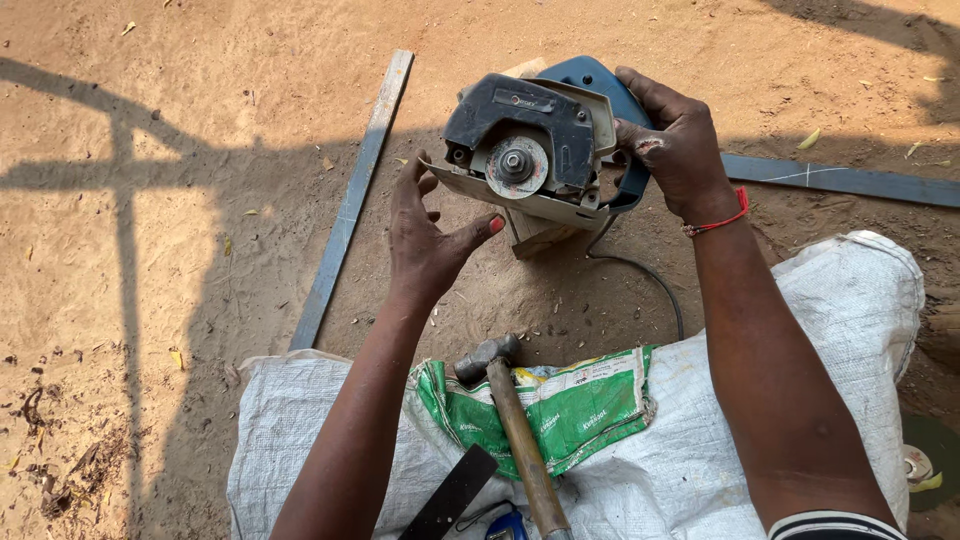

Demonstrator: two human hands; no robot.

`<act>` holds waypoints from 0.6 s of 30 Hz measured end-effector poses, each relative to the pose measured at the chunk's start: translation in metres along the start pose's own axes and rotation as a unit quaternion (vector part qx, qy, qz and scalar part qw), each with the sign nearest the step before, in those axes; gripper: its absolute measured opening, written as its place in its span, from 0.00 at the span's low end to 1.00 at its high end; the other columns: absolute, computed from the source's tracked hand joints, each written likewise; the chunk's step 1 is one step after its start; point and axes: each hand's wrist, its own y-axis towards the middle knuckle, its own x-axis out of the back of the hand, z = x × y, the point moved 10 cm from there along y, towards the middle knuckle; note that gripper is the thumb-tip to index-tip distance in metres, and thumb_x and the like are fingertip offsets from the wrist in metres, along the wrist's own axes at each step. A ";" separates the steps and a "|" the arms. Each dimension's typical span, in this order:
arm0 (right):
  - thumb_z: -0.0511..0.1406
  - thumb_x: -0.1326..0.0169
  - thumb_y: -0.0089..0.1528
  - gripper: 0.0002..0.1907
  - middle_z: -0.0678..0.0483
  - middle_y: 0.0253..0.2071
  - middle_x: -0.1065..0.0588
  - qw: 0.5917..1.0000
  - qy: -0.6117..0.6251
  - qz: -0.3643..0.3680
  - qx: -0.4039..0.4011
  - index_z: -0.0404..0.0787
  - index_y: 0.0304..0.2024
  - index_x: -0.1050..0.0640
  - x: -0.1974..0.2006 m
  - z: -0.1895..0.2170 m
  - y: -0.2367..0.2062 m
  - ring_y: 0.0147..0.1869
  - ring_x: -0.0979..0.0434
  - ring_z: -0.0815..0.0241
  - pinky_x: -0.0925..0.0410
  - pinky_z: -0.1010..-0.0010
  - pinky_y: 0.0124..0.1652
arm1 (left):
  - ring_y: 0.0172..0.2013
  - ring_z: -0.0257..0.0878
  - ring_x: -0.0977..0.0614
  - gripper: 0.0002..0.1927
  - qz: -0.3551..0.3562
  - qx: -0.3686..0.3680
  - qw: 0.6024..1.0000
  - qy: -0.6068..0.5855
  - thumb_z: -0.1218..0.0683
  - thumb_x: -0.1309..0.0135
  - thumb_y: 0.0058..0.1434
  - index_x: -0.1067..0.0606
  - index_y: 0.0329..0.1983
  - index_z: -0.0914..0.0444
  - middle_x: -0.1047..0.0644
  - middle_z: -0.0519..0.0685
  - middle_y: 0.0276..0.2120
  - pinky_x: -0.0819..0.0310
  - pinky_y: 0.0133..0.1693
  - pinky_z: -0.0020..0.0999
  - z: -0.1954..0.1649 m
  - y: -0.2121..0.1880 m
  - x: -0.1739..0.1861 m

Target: The person sits on the ground holding a long flat metal bar on a wooden block and grinds it with an angle grinder. They then measure the bar with a tape measure, mark it with a marker, reposition the bar, and resume grinding it with the angle grinder.

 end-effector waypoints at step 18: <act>0.41 0.38 0.71 0.26 0.43 0.63 0.24 0.958 -0.233 -0.087 0.144 0.36 0.66 0.29 0.112 0.097 -0.125 0.50 0.14 0.66 0.20 0.75 0.44 | 0.69 0.51 0.28 0.53 0.087 -0.029 0.991 0.101 0.55 0.23 0.64 0.48 0.79 0.66 0.38 0.61 0.74 0.22 0.58 0.43 -0.086 -0.055 0.007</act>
